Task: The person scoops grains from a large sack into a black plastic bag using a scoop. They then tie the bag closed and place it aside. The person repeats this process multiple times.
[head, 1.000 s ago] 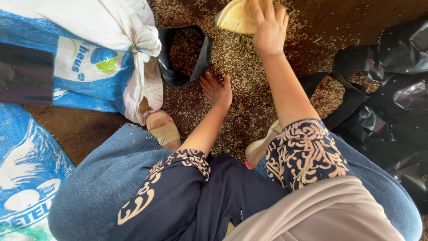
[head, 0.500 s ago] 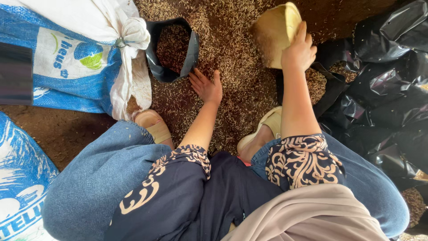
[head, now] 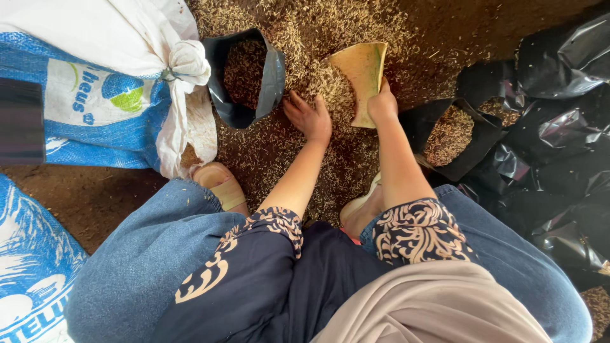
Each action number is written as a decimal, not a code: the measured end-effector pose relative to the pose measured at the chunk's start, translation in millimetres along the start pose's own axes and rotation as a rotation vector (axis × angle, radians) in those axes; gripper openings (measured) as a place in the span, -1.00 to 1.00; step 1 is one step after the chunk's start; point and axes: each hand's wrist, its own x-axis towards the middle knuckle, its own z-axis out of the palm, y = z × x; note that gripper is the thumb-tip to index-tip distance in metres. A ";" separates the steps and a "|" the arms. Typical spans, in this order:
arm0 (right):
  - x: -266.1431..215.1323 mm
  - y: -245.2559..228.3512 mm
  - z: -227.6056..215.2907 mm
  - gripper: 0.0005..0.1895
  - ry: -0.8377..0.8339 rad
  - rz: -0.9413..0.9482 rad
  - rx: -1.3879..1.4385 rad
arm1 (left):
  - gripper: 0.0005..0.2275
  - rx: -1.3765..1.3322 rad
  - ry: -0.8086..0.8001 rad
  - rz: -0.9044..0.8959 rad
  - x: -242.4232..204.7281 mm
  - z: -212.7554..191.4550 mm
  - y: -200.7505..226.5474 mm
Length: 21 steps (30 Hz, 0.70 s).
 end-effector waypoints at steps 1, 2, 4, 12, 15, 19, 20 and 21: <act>-0.8 3.7 5.3 -0.31 -0.018 0.015 0.062 | -0.22 -0.004 -0.002 0.003 0.1 4.2 -0.4; -2.1 7.6 10.2 -0.35 -0.035 0.031 0.123 | -0.22 0.004 -0.007 0.015 -0.7 6.5 -2.7; 1.6 8.6 11.1 -0.41 -0.060 0.043 0.206 | -0.22 0.003 -0.013 0.048 3.3 13.5 4.1; 3.7 15.9 1.4 -0.25 -0.267 0.077 0.422 | -0.19 -0.010 -0.411 0.267 -2.5 -21.0 55.1; -1.4 10.2 -6.7 -0.17 -0.318 0.110 0.370 | -0.27 0.159 -0.433 0.408 -15.6 -55.8 75.7; -21.2 1.1 -18.3 -0.14 -0.307 0.193 0.449 | -0.42 0.266 0.007 0.742 -37.6 -108.4 81.5; -25.9 -3.6 -22.4 -0.14 -0.296 0.183 0.499 | -0.46 0.238 0.071 0.766 -39.0 -122.4 81.4; -30.7 -8.7 -26.3 -0.14 -0.286 0.174 0.554 | -0.49 0.212 0.133 0.794 -38.3 -137.1 79.8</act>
